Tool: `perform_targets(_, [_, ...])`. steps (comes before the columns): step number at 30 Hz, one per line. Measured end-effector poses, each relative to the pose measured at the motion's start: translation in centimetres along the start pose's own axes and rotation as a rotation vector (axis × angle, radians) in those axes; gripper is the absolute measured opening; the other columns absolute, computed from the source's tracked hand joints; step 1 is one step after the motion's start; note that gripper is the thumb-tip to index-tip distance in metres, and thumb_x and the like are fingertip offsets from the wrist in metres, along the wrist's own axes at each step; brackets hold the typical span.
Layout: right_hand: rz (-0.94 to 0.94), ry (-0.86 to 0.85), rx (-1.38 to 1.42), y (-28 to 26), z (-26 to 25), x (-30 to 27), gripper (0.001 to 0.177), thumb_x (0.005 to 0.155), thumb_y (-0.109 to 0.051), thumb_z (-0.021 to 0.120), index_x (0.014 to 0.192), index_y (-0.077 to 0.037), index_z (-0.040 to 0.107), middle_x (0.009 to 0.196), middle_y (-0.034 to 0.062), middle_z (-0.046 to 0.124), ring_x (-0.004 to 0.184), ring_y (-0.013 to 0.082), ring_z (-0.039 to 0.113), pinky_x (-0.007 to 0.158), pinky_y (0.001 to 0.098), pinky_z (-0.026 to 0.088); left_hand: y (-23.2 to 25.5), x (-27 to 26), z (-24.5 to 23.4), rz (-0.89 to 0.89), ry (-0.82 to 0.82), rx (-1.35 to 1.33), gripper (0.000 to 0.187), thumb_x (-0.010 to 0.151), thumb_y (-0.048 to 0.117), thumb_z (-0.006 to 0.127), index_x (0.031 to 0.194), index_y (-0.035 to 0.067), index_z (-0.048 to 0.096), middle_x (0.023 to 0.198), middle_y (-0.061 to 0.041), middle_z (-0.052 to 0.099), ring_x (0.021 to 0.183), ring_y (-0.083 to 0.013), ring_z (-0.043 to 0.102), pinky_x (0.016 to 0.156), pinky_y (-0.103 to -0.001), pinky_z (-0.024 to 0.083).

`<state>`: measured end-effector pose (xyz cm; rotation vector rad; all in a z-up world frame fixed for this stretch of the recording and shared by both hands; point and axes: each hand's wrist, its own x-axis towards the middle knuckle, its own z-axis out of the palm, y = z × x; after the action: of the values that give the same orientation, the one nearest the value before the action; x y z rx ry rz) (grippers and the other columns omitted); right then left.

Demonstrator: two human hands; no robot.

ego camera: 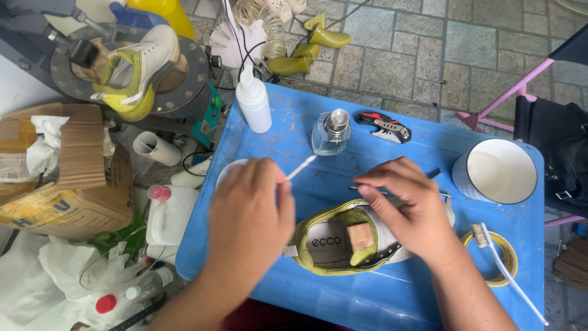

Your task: The person cleans a white and green shoe using a cloth, a toothbrush, and cotton swabs. They wipe the shoe's exterior and interior, scrub the tongue with a toothbrush, and use cotton swabs to clean the eyelets and seams.

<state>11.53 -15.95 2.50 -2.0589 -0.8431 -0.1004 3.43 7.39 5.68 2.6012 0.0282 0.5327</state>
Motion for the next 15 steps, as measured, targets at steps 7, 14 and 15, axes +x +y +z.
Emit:
perform_targets(7, [0.238, 0.011, 0.651, 0.4, 1.9, 0.1, 0.016, 0.101, -0.008, 0.064, 0.112, 0.001, 0.073, 0.113, 0.0109, 0.073, 0.103, 0.0168, 0.068, 0.093, 0.031, 0.055, 3.3, 1.8, 4.5, 0.043, -0.038, -0.492, 0.017, 0.087, 0.009, 0.073, 0.089, 0.007, 0.056, 0.078, -0.007, 0.066, 0.077, -0.0261, 0.067, 0.068, -0.042, 0.051])
perform_targets(14, [0.296, 0.14, 0.641, 1.6, 1.1, 2.4, 0.013, 0.105, -0.01, 0.06, 0.109, -0.002, 0.068, 0.106, 0.0093, 0.074, 0.099, 0.0149, 0.07, 0.092, 0.0306, 0.057, 2.0, 2.4, 5.7, -0.04, -0.235, -0.672, 0.024, 0.087, 0.015, 0.073, 0.105, 0.006, 0.06, 0.089, -0.007, 0.068, 0.078, -0.0236, 0.068, 0.068, -0.036, 0.055])
perform_targets(15, [0.295, 0.164, 0.57, 1.7, 0.9, 3.2, 0.013, 0.107, -0.012, 0.058, 0.11, -0.003, 0.067, 0.1, 0.0089, 0.075, 0.095, 0.0147, 0.071, 0.089, 0.0295, 0.057, 1.8, 2.3, 5.7, -0.063, -0.317, -0.679, 0.027, 0.085, 0.018, 0.074, 0.105, 0.006, 0.059, 0.091, -0.008, 0.068, 0.078, -0.0241, 0.069, 0.069, -0.036, 0.056])
